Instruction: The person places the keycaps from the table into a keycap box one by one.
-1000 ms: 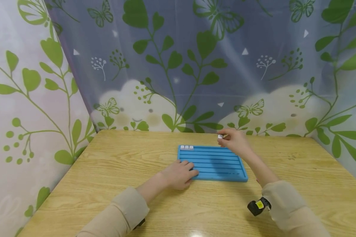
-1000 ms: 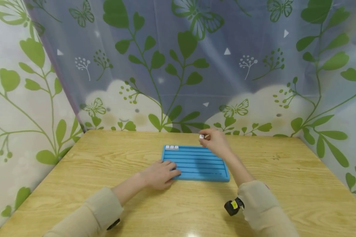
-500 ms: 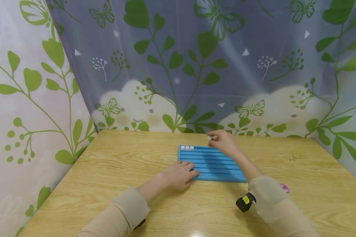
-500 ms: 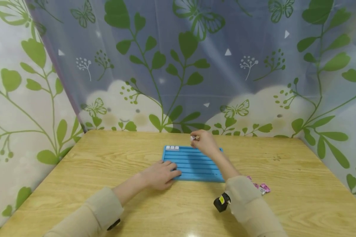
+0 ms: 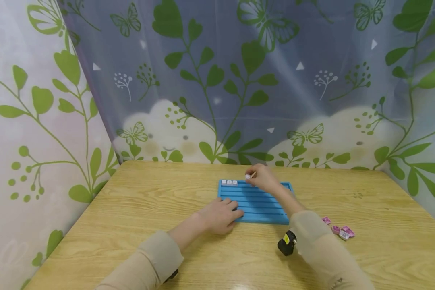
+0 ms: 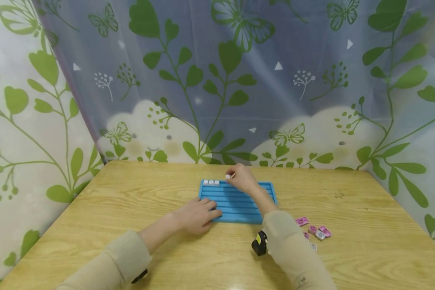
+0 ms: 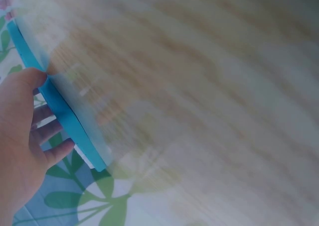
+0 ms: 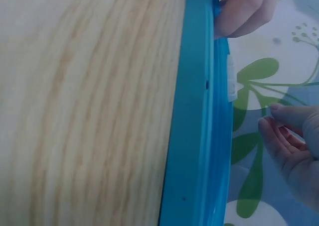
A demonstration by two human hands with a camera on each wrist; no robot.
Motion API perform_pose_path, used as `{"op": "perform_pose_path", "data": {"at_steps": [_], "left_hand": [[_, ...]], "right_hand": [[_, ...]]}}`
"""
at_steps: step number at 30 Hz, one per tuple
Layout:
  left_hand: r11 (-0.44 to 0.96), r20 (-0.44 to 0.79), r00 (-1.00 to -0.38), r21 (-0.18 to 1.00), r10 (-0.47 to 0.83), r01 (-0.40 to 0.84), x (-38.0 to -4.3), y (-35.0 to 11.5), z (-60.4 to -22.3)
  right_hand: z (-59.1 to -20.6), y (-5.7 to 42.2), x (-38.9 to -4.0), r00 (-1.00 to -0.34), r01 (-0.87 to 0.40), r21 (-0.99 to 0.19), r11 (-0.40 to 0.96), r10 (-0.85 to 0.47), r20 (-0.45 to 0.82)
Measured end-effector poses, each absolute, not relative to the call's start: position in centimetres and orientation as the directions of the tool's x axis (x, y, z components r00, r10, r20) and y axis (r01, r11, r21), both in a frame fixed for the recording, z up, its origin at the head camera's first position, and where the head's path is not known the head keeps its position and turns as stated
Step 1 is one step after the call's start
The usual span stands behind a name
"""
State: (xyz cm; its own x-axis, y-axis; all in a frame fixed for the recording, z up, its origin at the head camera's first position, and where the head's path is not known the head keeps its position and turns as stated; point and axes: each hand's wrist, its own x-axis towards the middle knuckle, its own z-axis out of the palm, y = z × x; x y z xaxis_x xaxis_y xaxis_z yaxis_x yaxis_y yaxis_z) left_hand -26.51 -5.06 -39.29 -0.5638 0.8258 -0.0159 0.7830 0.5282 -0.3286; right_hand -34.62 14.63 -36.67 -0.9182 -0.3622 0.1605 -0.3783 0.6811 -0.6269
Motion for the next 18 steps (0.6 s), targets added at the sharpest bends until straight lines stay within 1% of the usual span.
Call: {"op": "perform_pose_path", "data": {"at_steps": [10,16,18], "left_hand": [[0.522,-0.003,-0.553,-0.329,0.833,0.787,-26.5,-5.1,-39.4],[0.522,-0.013,-0.557,-0.332,0.830,0.786,-26.5,-5.1,-39.3],[0.520,-0.014,-0.556,-0.334,0.831,0.786,-26.5,-5.1,-39.3]], "right_hand": [[-37.8,14.4,-36.0,-0.910,-0.398,-0.535,0.745,-0.396,0.127],[-38.1,14.1,-36.5,-0.892,-0.443,-0.447,0.777,-0.430,0.137],[-38.3,14.0,-36.6,-0.898,-0.432,-0.436,0.789,-0.422,0.127]]}}
